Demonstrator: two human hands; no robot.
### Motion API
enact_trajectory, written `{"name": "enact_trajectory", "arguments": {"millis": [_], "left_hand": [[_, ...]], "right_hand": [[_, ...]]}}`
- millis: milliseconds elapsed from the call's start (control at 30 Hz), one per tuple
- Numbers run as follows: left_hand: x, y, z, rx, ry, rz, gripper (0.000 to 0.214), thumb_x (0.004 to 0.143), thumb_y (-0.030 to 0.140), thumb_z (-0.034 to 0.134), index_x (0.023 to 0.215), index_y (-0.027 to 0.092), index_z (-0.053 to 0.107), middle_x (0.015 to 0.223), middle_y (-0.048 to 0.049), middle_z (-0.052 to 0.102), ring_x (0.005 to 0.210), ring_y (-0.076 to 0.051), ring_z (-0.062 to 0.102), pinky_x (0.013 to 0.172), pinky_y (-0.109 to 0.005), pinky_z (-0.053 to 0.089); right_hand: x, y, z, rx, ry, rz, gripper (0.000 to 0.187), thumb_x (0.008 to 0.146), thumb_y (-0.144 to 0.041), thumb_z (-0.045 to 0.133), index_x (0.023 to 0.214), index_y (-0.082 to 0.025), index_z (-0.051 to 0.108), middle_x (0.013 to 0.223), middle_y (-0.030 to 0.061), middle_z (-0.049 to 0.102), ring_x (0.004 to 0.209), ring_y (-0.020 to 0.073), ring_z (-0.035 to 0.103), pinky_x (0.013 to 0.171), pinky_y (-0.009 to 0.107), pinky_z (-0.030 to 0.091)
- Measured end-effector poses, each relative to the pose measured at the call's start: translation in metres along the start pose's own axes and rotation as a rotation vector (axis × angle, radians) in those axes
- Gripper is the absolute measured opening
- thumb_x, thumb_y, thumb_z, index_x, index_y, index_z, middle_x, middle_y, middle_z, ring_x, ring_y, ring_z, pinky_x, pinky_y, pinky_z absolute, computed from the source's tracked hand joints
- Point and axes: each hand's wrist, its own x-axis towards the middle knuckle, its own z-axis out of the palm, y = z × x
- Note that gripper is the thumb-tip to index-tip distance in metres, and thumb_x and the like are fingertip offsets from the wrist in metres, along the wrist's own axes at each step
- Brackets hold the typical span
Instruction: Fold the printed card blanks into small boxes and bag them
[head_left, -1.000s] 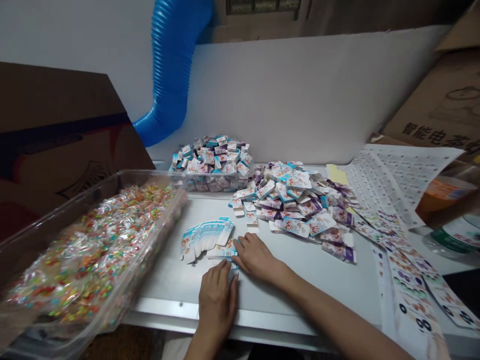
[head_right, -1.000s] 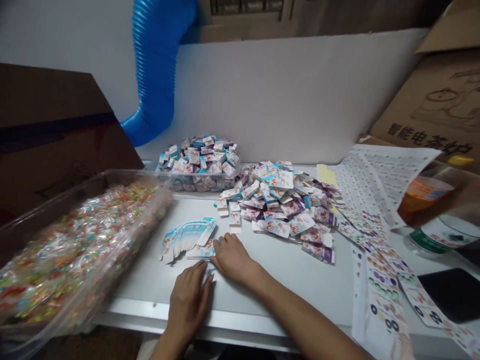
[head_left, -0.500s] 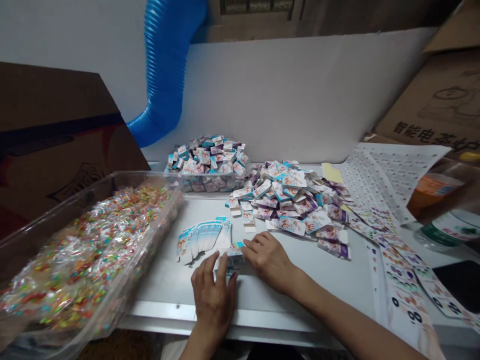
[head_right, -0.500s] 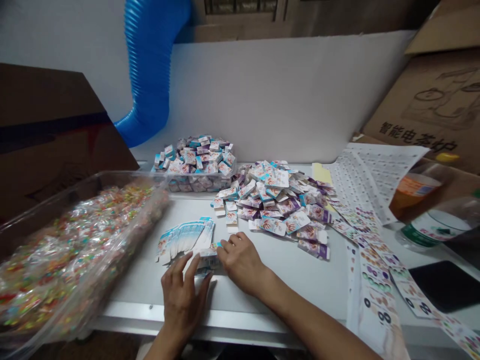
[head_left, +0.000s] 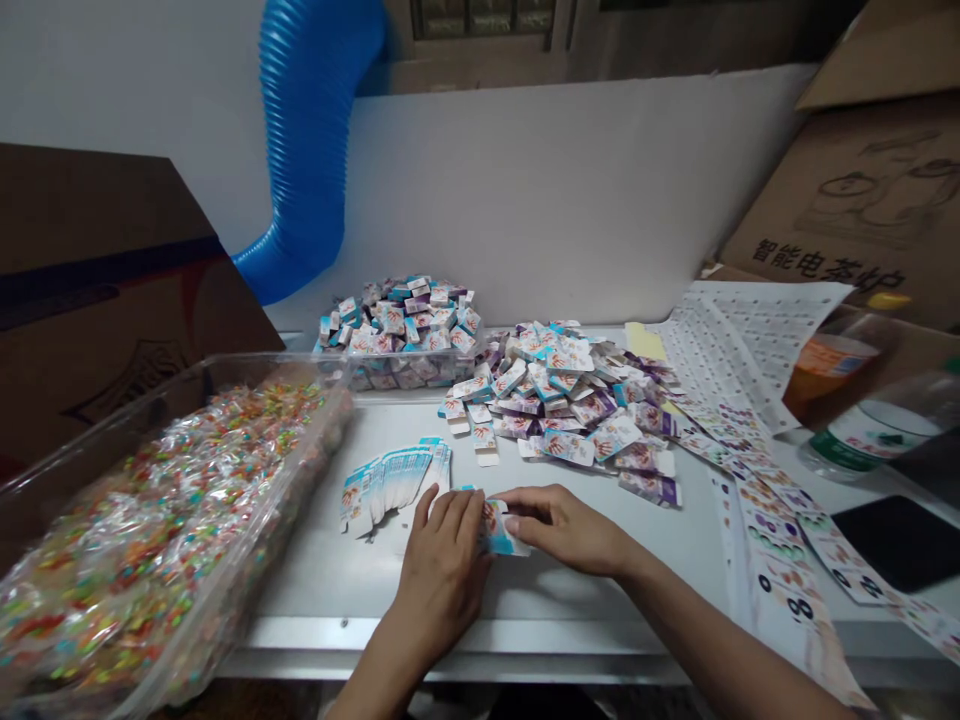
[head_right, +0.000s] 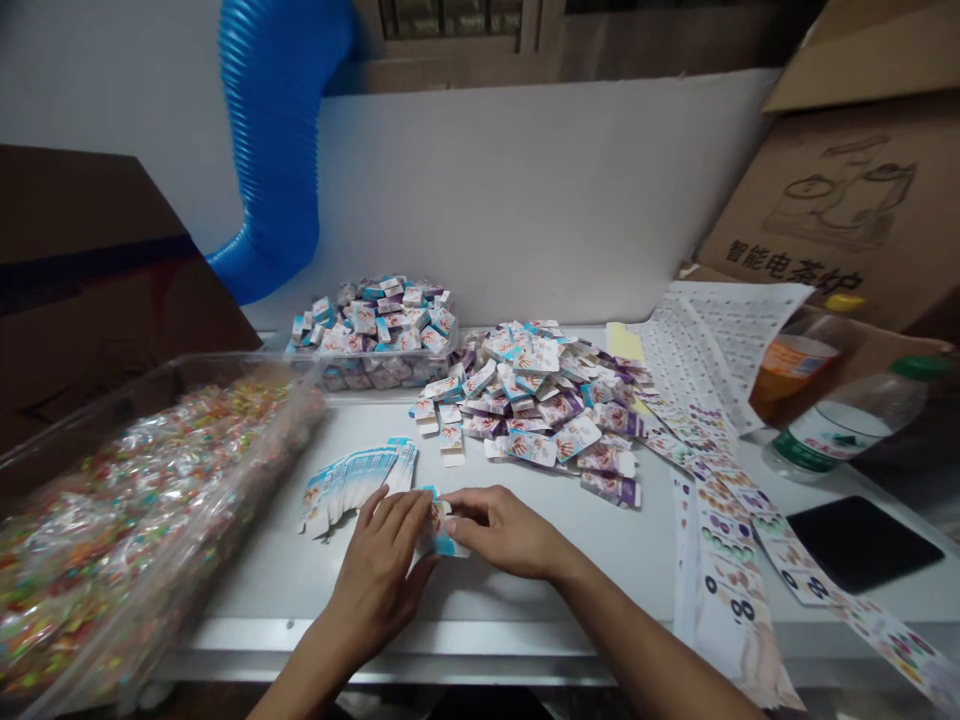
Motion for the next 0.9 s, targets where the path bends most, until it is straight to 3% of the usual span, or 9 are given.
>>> {"name": "enact_trajectory", "arguments": {"millis": [100,200,400,500,600,767,900], "left_hand": [[0.004,0.0,-0.003,0.005,-0.032,0.019,0.051,0.077,0.021,0.053,0.125,0.012,0.039,0.114,-0.0128,0.056,0.106,-0.026,0.05,0.103,-0.051,0.028],[0.008,0.001,-0.006,0.03,-0.07,0.038,0.05,0.074,0.02,0.055,0.122,0.013,0.041,0.111,-0.0124,0.058,0.104,-0.027,0.051,0.101,-0.052,0.03],[0.007,0.01,-0.003,0.097,-0.083,0.069,0.044,0.07,0.017,0.054,0.114,0.013,0.048,0.107,-0.0123,0.061,0.098,-0.028,0.055,0.099,-0.053,0.033],[0.002,0.014,0.003,0.072,-0.024,0.069,0.04,0.071,0.011,0.049,0.111,0.014,0.049,0.1,-0.0109,0.063,0.091,-0.025,0.057,0.099,-0.053,0.033],[-0.004,0.016,0.009,-0.049,0.016,0.021,0.042,0.069,0.009,0.048,0.11,0.016,0.048,0.099,-0.0101,0.063,0.092,-0.024,0.058,0.099,-0.052,0.036],[-0.008,0.02,0.017,-0.377,-0.035,-0.138,0.054,0.072,0.007,0.048,0.123,0.02,0.038,0.111,-0.0088,0.06,0.099,-0.022,0.058,0.087,-0.04,0.049],[-0.006,0.027,0.026,-0.528,0.084,-0.267,0.054,0.079,0.01,0.047,0.13,0.02,0.034,0.121,-0.0104,0.055,0.111,-0.021,0.053,0.09,-0.037,0.048]], "right_hand": [[0.001,0.011,0.001,0.024,0.037,0.074,0.029,0.077,-0.021,0.05,0.101,-0.015,0.066,0.08,0.0014,0.065,0.073,0.0151,0.057,0.067,0.025,0.044],[0.004,0.024,0.003,0.027,0.071,0.146,0.022,0.074,-0.02,0.052,0.088,-0.012,0.067,0.065,-0.0012,0.058,0.056,0.0097,0.048,0.053,0.02,0.037],[0.004,0.019,0.001,-0.385,0.061,0.097,0.009,0.067,-0.015,0.054,0.062,-0.014,0.061,0.053,-0.0047,0.048,0.052,0.0083,0.039,0.047,0.018,0.027],[0.003,0.016,-0.002,-0.479,0.078,0.097,0.015,0.065,-0.012,0.051,0.069,-0.015,0.066,0.06,-0.0022,0.058,0.056,0.0101,0.046,0.051,0.019,0.031],[0.004,0.018,-0.004,-0.396,0.078,0.106,0.021,0.066,-0.011,0.05,0.076,-0.015,0.068,0.069,-0.0004,0.065,0.063,0.012,0.052,0.056,0.019,0.036],[0.002,0.015,-0.005,-0.37,0.071,0.082,0.019,0.071,-0.014,0.052,0.079,-0.017,0.069,0.059,-0.0033,0.059,0.055,0.0103,0.047,0.051,0.02,0.032],[-0.006,0.011,-0.004,-0.106,0.19,0.057,0.025,0.079,-0.029,0.055,0.098,-0.018,0.066,0.072,-0.0002,0.062,0.067,0.0138,0.053,0.062,0.024,0.041]]}}
